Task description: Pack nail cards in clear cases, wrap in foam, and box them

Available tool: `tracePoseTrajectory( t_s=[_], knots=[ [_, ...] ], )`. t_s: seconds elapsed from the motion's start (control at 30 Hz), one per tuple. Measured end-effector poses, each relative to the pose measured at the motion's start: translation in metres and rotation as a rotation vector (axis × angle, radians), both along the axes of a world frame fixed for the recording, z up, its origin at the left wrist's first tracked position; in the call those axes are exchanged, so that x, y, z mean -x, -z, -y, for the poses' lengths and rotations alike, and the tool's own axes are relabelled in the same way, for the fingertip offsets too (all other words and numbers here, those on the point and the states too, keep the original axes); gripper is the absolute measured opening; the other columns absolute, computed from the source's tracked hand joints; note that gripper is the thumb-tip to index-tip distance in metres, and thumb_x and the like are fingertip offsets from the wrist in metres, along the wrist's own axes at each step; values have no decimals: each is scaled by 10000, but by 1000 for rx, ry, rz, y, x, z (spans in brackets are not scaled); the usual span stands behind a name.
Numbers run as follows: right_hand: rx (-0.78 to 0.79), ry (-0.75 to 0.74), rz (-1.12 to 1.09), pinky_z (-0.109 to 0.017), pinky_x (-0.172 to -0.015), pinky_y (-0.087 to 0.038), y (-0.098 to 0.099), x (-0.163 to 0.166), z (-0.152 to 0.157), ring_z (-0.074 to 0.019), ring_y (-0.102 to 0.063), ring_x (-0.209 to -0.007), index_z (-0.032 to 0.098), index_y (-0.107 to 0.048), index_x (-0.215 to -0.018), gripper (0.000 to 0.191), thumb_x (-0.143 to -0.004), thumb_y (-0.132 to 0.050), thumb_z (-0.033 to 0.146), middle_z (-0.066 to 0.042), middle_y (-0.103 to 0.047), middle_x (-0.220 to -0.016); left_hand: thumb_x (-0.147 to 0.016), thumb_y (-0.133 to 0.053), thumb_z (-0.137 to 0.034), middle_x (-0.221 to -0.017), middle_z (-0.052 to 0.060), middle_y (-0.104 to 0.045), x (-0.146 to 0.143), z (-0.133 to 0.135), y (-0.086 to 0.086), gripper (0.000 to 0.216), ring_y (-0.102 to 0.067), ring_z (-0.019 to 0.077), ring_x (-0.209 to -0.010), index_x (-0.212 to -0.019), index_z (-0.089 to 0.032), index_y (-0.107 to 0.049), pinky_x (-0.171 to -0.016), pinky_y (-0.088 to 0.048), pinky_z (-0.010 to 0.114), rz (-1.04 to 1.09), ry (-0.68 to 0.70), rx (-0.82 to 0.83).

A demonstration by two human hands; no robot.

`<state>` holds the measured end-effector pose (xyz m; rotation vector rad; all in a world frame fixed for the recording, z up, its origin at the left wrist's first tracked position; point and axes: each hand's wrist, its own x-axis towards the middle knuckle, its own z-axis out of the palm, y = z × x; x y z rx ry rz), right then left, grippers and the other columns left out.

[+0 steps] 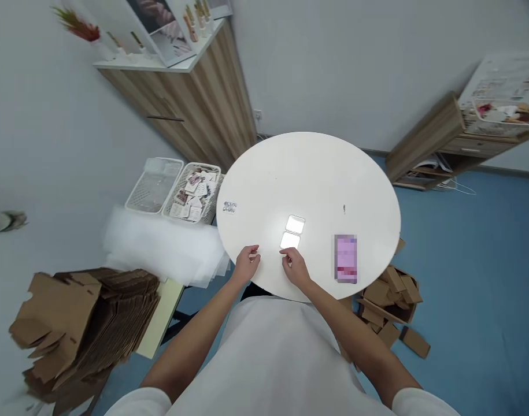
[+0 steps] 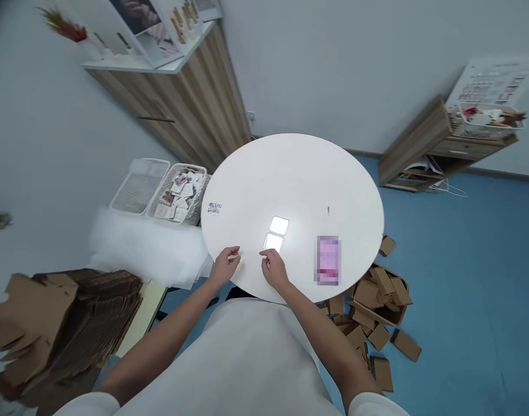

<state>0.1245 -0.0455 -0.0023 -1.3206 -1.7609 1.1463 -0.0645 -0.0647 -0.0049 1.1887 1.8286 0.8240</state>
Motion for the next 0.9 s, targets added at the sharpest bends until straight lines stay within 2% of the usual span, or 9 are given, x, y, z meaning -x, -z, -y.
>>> tracePoseTrajectory(
  t_s=[0.13, 0.2, 0.3, 0.43, 0.6, 0.77, 0.9],
  knots=[
    [-32, -77, 3, -299, -608, -460, -11, 29, -19, -132, -502, -658, 225, -536, -971, 253, -780, -381, 163, -49, -539, -928, -756, -471, -237, -978, 69, -582, 47, -10, -10, 269, -559, 169, -887, -1003, -180, -558, -702, -495, 297, -124, -70, -62],
    [-40, -97, 14, -301, -628, -463, -17, 48, -32, -130, -506, -668, 224, -524, -998, 261, -781, -388, 171, -51, -527, -941, -749, -475, -245, -964, 67, -587, 77, -20, -12, 268, -560, 176, -869, -993, -177, -562, -703, -487, 304, -212, -63, -63],
    [-5, -125, 76, -309, -654, -467, -21, 82, -53, -135, -523, -700, 226, -502, -1043, 286, -777, -404, 189, -54, -510, -979, -736, -490, -232, -968, 64, -591, 121, -43, -13, 267, -552, 190, -888, -988, -183, -565, -776, -451, 323, -363, 28, -72],
    [53, -94, 199, -327, -712, -466, -14, 127, -80, -160, -534, -813, 233, -468, -1100, 333, -771, -424, 212, -63, -479, -1072, -737, -503, -223, -1012, 72, -588, 164, -82, -10, 296, -511, 243, -989, -1028, -209, -552, -871, -362, 383, -545, 140, -64],
    [20, -42, 395, -383, -846, -406, 0, 170, -106, -229, -439, -1040, 226, -449, -1139, 386, -753, -461, 213, -78, -460, -1107, -718, -558, -228, -1098, 98, -537, 195, -130, -4, 381, -413, 291, -1094, -1096, -228, -512, -933, -238, 448, -635, 277, -73],
    [39, -5, 550, -415, -851, -369, 15, 199, -130, -265, -404, -1054, 234, -381, -1211, 502, -732, -528, 255, -94, -438, -1150, -637, -662, -262, -1172, 111, -464, 209, -165, 1, 510, -332, 313, -1136, -1120, -248, -497, -947, -174, 477, -693, 469, -83],
    [51, 16, 618, -433, -865, -335, 29, 214, -145, -289, -368, -1078, 247, -387, -1207, 584, -673, -617, 304, -100, -403, -1182, -597, -705, -310, -1217, 107, -415, 216, -181, 3, 530, -291, 324, -1157, -1092, -266, -522, -949, -139, 494, -692, 601, -90]
  ],
)
